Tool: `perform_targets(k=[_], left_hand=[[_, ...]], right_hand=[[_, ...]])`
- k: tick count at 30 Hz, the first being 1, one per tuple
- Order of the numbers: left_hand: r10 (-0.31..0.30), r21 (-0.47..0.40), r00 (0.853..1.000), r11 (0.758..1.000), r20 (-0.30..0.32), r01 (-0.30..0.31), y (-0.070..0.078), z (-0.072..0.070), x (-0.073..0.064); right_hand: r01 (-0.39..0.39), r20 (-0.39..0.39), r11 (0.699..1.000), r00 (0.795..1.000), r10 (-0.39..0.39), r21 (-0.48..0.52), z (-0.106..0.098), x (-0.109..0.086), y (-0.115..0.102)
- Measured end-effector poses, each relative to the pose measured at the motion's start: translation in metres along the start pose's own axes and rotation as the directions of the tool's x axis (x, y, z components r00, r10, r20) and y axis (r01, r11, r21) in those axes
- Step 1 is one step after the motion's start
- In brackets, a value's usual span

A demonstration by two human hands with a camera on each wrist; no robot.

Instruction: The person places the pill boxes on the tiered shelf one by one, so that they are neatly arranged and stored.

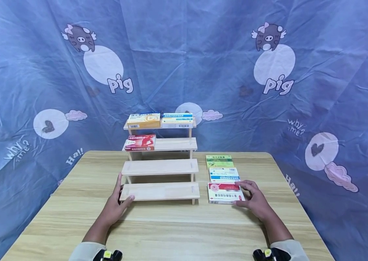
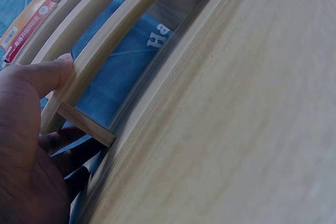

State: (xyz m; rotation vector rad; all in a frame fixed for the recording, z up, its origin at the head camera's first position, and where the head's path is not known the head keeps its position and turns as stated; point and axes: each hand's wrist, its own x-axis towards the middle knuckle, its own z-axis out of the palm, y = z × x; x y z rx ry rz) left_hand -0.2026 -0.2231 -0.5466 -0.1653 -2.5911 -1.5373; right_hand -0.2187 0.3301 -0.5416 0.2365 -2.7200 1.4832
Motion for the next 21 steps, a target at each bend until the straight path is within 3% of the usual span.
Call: perform_targets(k=[21], left_hand=[[0.013, -0.001, 1.000, 1.000, -0.005, -0.013, 0.0006, 0.0011, -0.0006]], right_hand=[[-0.036, -0.004, 0.999, 0.999, 0.036, -0.013, 0.0012, 0.0003, 0.0003]])
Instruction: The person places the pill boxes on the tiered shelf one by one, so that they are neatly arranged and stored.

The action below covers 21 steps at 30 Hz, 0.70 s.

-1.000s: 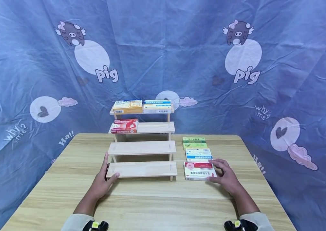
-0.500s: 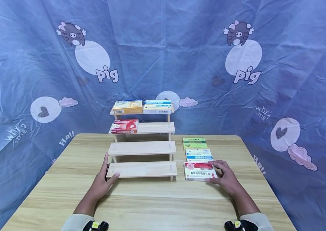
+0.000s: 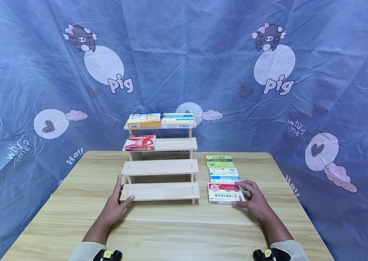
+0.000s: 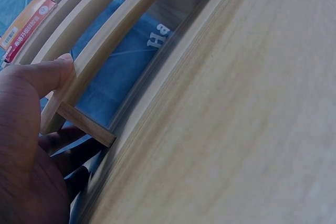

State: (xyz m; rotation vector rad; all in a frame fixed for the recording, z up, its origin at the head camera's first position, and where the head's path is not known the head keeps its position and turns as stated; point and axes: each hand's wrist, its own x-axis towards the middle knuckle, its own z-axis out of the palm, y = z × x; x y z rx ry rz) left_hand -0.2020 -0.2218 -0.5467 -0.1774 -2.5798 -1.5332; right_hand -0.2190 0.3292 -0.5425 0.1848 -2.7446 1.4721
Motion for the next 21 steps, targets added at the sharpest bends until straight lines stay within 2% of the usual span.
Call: perform_targets(k=[9, 15, 21], left_hand=[[-0.015, -0.010, 1.000, 1.000, 0.007, 0.015, 0.0000, -0.0006, 0.0010], [-0.004, -0.009, 1.000, 1.000, 0.003, 0.004, 0.0008, -0.0007, 0.0000], [-0.013, 0.012, 1.000, 1.000, 0.010, 0.013, 0.0014, -0.0013, -0.0005]], right_hand=[[-0.001, 0.002, 1.000, 1.000, 0.001, -0.010, -0.0004, 0.0010, -0.0024], [-0.009, 0.001, 1.000, 1.000, 0.009, -0.023, -0.0005, 0.0004, -0.0041], [-0.021, 0.018, 1.000, 1.000, 0.020, 0.013, -0.0006, 0.0018, -0.0030]])
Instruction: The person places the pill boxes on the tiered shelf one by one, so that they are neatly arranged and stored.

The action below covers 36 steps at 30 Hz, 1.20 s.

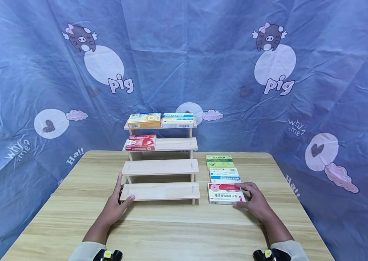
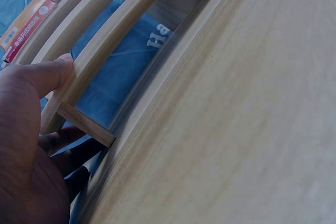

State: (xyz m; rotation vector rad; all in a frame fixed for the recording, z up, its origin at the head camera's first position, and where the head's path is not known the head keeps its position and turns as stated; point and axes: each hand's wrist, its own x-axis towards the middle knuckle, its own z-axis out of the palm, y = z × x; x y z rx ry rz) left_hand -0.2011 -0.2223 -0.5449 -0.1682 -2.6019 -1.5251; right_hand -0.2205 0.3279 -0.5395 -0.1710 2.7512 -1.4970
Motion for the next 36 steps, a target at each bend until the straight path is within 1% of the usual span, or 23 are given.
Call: perform_targets(k=[6, 13, 23, 29, 36], left_hand=[[-0.003, 0.011, 1.000, 1.000, 0.000, 0.003, 0.0003, 0.0004, 0.0001], [0.022, 0.010, 1.000, 1.000, -0.017, -0.022, -0.0018, 0.0011, -0.0011], [0.024, 0.016, 1.000, 1.000, -0.020, -0.023, -0.0004, 0.0008, -0.0011], [0.024, 0.020, 0.999, 1.000, -0.025, -0.024, -0.0008, 0.0008, -0.0014], [0.003, 0.001, 1.000, 1.000, -0.004, -0.003, -0.0016, 0.0006, 0.0010]], right_hand=[[-0.005, 0.005, 1.000, 1.000, 0.005, 0.025, 0.0007, 0.0004, 0.0021], [0.003, 0.006, 1.000, 1.000, -0.003, 0.020, 0.0011, -0.0010, 0.0008], [0.023, -0.017, 0.997, 1.000, -0.024, -0.073, 0.0005, -0.0020, -0.0018], [0.032, -0.002, 0.999, 0.999, -0.032, -0.040, 0.0014, -0.0022, -0.0016], [0.076, -0.014, 0.996, 0.997, -0.077, -0.046, 0.0014, -0.0036, 0.0006]])
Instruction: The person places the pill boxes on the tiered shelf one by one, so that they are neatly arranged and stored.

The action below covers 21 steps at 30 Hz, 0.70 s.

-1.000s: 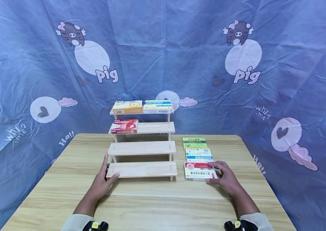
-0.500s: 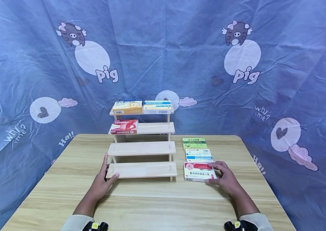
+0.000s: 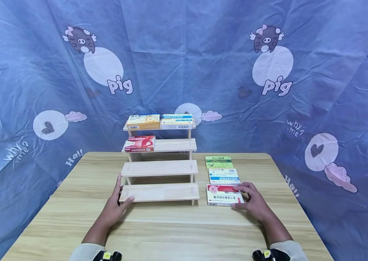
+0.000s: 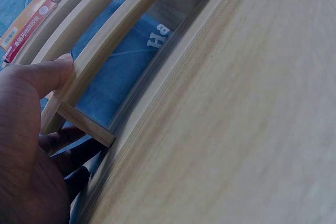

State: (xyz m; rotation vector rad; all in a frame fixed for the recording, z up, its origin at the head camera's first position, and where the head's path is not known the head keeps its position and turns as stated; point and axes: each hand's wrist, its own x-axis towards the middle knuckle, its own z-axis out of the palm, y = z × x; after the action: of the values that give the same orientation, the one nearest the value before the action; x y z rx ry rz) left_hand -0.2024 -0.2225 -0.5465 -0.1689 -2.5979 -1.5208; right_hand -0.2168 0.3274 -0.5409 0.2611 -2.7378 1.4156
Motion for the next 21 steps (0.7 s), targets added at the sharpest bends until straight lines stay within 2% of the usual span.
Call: perform_targets(k=[5, 21], left_hand=[[0.005, 0.010, 1.000, 1.000, -0.004, -0.005, -0.0005, -0.0001, -0.0016], [-0.011, 0.011, 1.000, 1.000, 0.003, 0.011, 0.0019, -0.0002, -0.0012]], right_hand=[[0.020, -0.001, 1.000, 1.000, -0.020, 0.010, 0.0002, -0.0002, -0.0001], [-0.001, 0.029, 1.000, 1.000, 0.001, -0.015, -0.0036, -0.0001, -0.0019]])
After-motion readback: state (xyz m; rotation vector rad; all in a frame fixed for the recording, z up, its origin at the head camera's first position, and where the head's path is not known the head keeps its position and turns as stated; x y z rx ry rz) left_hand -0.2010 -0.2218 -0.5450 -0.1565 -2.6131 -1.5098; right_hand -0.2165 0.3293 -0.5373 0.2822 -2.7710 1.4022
